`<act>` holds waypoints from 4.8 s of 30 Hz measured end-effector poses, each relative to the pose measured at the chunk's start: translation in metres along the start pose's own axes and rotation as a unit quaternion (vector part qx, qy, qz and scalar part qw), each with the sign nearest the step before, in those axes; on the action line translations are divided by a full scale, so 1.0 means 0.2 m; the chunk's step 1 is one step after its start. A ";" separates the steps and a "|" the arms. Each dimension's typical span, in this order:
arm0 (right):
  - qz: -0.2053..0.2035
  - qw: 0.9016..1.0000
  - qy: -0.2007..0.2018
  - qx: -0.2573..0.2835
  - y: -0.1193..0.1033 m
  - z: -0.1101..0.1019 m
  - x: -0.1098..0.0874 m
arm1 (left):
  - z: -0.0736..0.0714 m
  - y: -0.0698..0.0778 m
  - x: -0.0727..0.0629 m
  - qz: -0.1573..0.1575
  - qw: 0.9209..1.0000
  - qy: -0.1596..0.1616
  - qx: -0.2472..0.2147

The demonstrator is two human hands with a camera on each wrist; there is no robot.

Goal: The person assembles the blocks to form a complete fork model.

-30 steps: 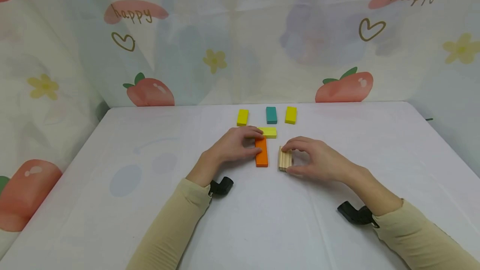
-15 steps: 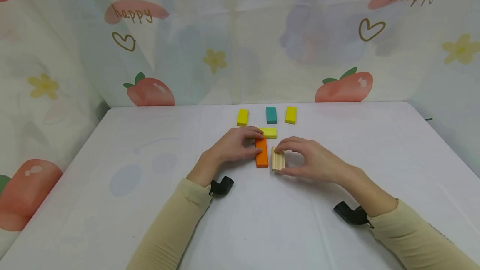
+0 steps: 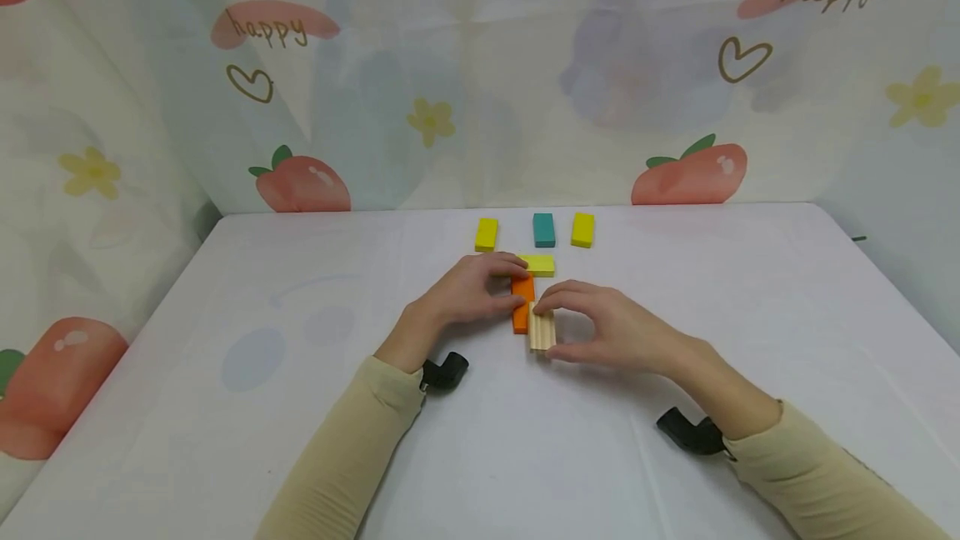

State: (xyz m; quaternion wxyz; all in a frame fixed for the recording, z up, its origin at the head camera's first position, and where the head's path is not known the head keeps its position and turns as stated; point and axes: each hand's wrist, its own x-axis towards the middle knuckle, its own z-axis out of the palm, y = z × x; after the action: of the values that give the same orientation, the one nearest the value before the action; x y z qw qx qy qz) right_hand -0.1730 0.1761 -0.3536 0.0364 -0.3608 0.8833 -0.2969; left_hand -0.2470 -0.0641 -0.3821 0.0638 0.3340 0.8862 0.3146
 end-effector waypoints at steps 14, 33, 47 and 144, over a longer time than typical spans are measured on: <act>-0.002 0.999 -0.036 0.003 -0.05 0.03 0.01 | 0.00 -0.01 0.00 0.004 1.000 0.005 -0.006; -0.023 0.998 -0.064 -0.012 -0.06 0.06 0.00 | 0.00 0.00 0.00 0.009 1.000 0.000 -0.003; -0.012 0.996 -0.083 -0.007 -0.06 0.08 -0.01 | 0.00 0.00 -0.01 0.004 1.000 -0.006 -0.002; -0.021 0.992 -0.067 -0.102 -0.08 0.07 0.01 | 0.00 0.01 0.00 -0.014 1.000 -0.002 -0.002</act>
State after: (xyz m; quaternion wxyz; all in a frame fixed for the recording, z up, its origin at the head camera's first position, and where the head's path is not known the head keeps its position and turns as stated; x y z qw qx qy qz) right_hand -0.1608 0.1585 -0.3550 0.0522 -0.4005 0.8968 -0.1807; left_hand -0.2461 -0.0632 -0.3813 0.0706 0.3216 0.8902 0.3147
